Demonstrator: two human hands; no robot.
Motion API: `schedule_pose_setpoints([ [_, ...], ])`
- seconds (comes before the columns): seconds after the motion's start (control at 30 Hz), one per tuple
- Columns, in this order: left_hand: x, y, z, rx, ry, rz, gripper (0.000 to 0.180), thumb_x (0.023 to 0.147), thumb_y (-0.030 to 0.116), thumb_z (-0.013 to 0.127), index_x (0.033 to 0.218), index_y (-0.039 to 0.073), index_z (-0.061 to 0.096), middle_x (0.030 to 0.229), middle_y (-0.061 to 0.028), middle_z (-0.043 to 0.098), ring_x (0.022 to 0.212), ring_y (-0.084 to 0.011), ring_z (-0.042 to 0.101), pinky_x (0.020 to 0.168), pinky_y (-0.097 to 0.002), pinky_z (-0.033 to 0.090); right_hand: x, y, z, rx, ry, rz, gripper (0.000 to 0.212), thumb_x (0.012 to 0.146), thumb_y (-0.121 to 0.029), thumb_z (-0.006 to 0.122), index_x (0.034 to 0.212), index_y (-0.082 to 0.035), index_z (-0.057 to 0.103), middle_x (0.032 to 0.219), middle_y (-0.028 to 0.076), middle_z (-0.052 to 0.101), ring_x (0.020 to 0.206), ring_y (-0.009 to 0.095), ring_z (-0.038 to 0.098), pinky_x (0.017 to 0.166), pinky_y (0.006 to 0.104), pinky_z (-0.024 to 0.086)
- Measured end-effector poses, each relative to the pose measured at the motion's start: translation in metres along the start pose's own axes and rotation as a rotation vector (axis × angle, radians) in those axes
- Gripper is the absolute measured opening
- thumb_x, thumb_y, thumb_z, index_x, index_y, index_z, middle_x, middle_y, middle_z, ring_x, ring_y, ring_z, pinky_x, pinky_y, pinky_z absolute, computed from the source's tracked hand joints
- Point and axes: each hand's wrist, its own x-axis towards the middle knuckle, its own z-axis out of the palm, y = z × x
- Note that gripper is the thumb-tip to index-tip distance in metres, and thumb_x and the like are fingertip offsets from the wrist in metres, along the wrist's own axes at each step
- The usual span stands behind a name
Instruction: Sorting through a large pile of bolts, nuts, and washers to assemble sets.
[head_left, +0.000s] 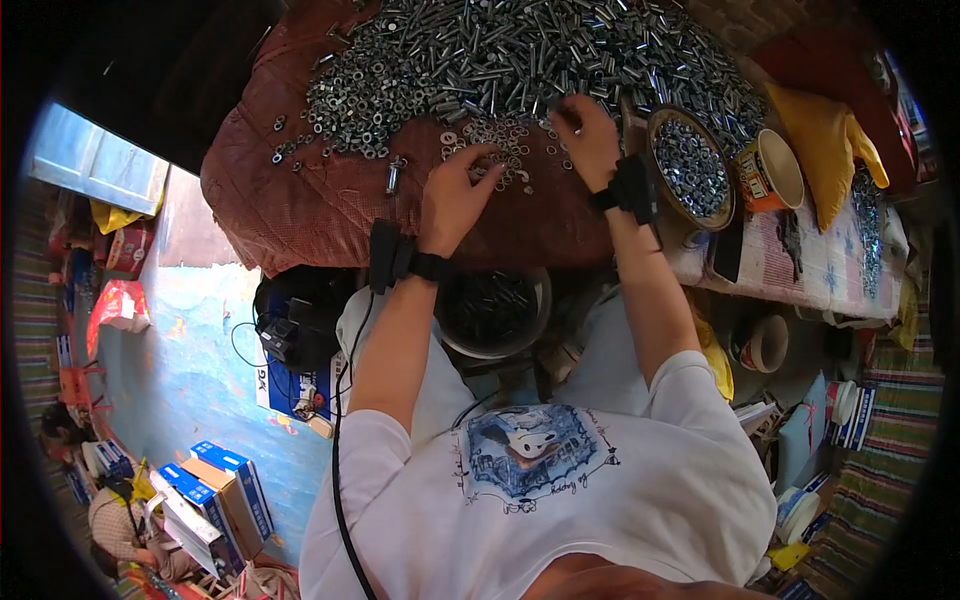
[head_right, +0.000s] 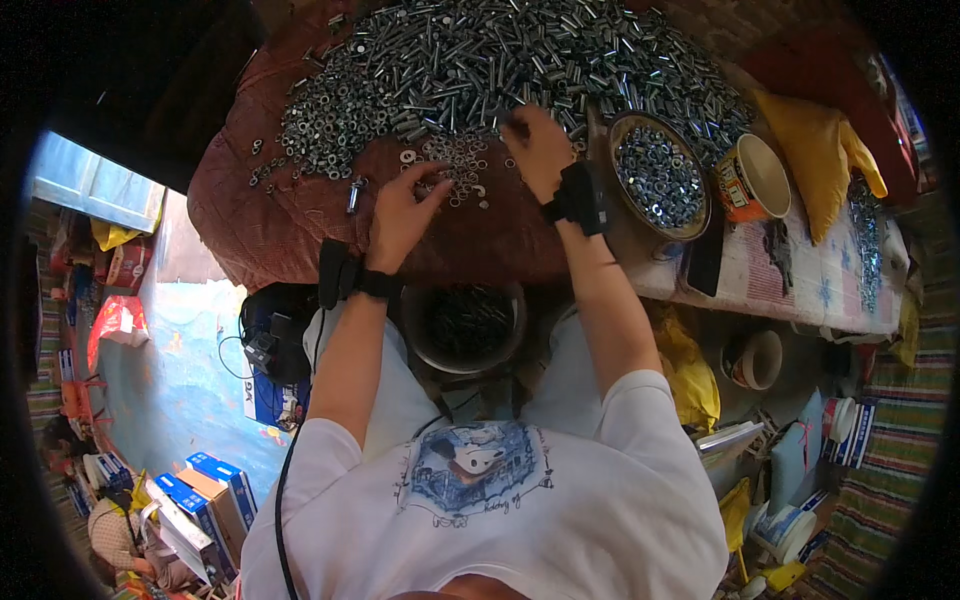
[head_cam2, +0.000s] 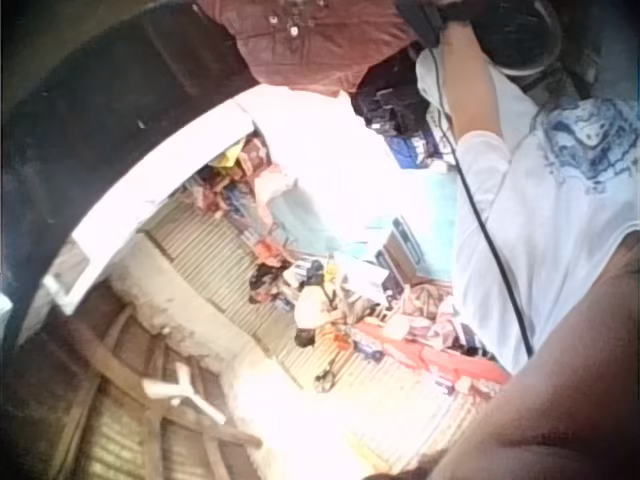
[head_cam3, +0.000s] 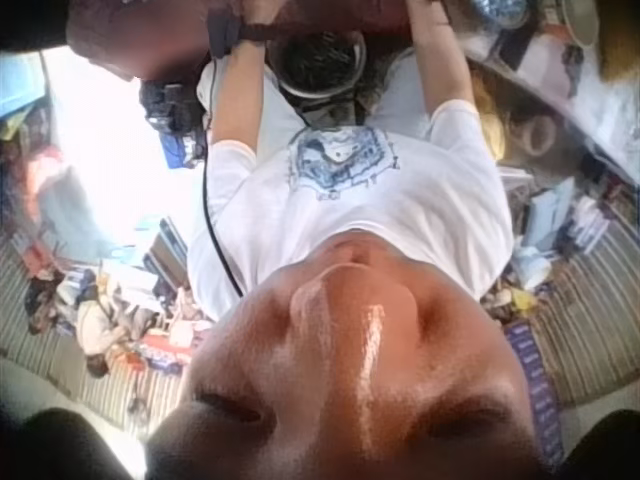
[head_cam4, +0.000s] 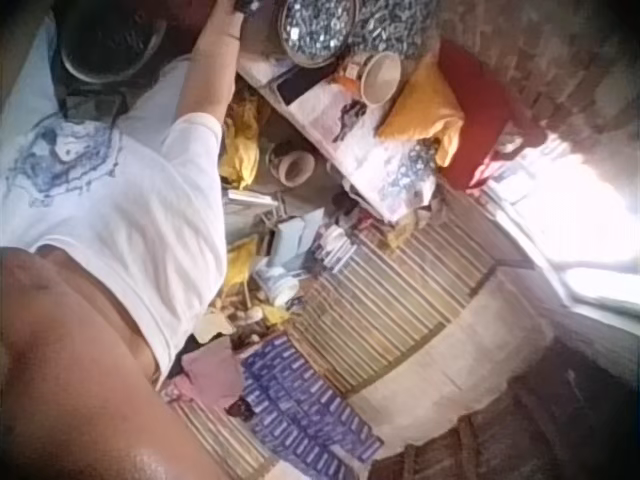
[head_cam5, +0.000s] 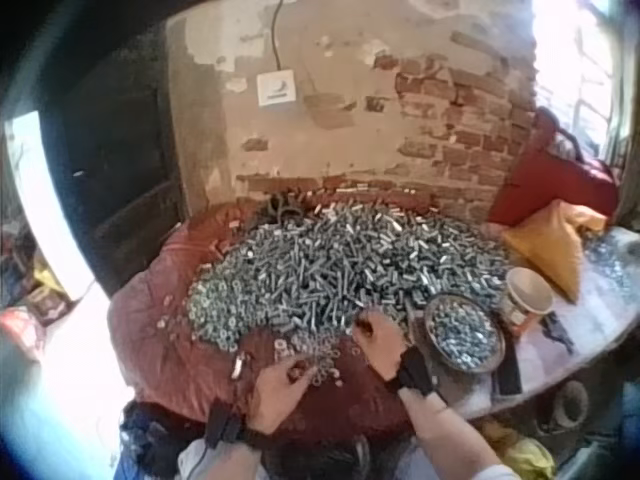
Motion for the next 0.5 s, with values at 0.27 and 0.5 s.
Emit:
schedule_pose_setpoints([
  [0.27, 0.002, 0.01, 0.013, -0.556, 0.031, -0.029, 0.037, 0.08, 0.018, 0.065, 0.113, 0.004, 0.057, 0.084, -0.0057, 0.064, 0.066, -0.0079, 0.057, 0.056, -0.0238, 0.046, -0.04, -0.032, 0.015, 0.251, -0.143, -0.029, 0.021, 0.076, -0.011, 0.063, 0.094, -0.002, 0.057, 0.086, 0.014, 0.062, 0.078, 0.028, 0.061, 0.067, 0.034, 0.047],
  [0.5, 0.001, 0.012, 0.017, -0.438, 0.115, 0.037, 0.028, 0.084, 0.013, 0.061, 0.107, 0.0, 0.054, 0.091, -0.0062, 0.062, 0.068, -0.0081, 0.058, 0.057, -0.0206, 0.046, -0.048, -0.036, 0.005, 0.23, -0.218, -0.105, 0.019, 0.077, -0.01, 0.061, 0.094, -0.002, 0.057, 0.087, 0.014, 0.057, 0.079, 0.032, 0.057, 0.066, 0.0369, 0.045],
])
